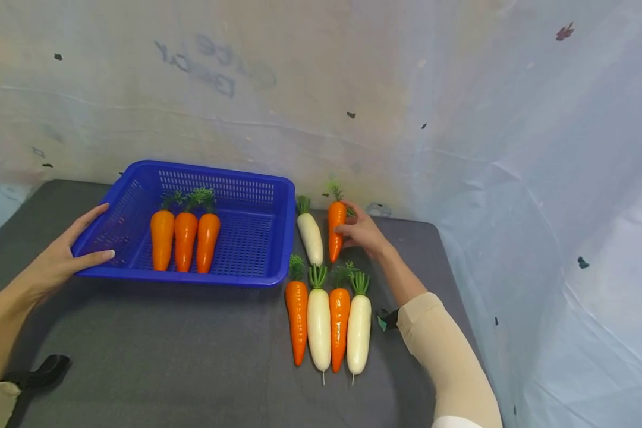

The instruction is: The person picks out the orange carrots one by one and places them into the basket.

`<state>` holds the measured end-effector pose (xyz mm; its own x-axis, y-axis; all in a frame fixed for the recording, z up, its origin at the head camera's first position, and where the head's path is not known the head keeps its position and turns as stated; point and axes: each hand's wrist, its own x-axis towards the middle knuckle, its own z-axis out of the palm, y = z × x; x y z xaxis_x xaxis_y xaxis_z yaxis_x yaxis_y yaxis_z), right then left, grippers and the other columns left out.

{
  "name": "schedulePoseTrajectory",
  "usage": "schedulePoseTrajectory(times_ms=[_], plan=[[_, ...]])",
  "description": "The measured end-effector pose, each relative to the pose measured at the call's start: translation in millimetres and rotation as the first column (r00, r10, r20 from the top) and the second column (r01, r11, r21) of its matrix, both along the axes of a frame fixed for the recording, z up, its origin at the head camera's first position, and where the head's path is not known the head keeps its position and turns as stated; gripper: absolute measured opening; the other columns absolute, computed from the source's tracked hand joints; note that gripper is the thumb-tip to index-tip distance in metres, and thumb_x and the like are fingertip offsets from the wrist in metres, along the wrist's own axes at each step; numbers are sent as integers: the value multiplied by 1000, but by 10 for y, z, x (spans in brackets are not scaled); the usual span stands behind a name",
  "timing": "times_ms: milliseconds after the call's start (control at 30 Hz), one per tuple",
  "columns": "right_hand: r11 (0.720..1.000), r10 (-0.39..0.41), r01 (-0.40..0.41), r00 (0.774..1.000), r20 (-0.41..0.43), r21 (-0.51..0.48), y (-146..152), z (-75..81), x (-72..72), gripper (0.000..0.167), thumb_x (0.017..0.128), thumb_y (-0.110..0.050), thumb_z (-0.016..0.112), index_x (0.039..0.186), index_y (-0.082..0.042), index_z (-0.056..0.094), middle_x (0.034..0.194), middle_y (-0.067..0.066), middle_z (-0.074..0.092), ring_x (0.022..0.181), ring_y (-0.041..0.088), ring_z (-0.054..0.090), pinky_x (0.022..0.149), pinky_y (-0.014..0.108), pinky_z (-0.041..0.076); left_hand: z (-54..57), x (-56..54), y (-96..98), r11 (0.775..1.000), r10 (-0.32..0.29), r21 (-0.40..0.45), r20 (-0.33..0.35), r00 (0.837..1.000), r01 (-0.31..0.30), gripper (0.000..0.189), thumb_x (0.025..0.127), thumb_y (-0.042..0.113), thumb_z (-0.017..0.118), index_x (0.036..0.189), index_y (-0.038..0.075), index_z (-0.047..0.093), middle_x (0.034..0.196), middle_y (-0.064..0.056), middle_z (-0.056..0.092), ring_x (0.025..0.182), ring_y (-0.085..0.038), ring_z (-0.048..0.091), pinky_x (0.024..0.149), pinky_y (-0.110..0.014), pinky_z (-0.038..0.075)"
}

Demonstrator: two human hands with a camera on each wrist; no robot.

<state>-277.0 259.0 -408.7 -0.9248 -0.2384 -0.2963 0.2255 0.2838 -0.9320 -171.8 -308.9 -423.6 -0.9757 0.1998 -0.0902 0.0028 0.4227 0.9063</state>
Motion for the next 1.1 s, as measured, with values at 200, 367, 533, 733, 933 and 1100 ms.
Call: schedulePoseTrajectory(times_ms=[200,367,533,733,933,1100], plan=[[999,22,-24,999,-45,-25,-34,95,75,78,97,-6,62,159,-32,22,139,22,50,113,37,59,86,54,55,4,-7,-8,998,13,-56,3,1000,-13,93,98,23,63,157,44,-5,162,-28,-7,132,-64,20,97,-82,20],[998,46,-49,997,-67,-44,-92,202,131,78,96,-9,65,157,-37,26,137,21,53,111,36,62,82,48,58,14,5,-16,989,51,-135,-27,998,-55,91,97,29,64,159,38,-1,161,-32,-2,129,-64,23,97,-82,21],[995,78,-83,992,-98,-48,-175,313,195,77,95,-11,68,156,-39,29,141,21,50,113,36,63,82,47,58,33,17,-36,983,66,-171,-45,997,-73,87,98,33,63,160,34,2,159,-36,3,126,-63,25,97,-82,20],[990,124,-131,983,-135,-47,-307,428,272,76,94,-13,69,155,-39,32,148,19,44,119,35,60,84,49,58,38,31,-77,981,43,-191,-22,999,-47,90,97,32,64,159,38,-2,158,-37,2,126,-64,24,95,-82,23],[984,162,-172,973,-165,-45,-461,527,320,75,94,-10,68,155,-35,33,148,16,45,116,35,62,82,50,58,32,79,-106,986,22,-165,-32,999,-27,91,97,25,64,159,39,-1,158,-37,4,126,-63,25,94,-82,24],[978,189,-199,969,-162,-53,-599,573,334,76,94,-9,68,156,-31,31,147,16,46,114,34,62,82,50,58,7,100,-93,993,14,-116,-24,1000,-16,91,97,23,65,158,41,0,158,-36,3,127,-61,25,96,-81,22]])
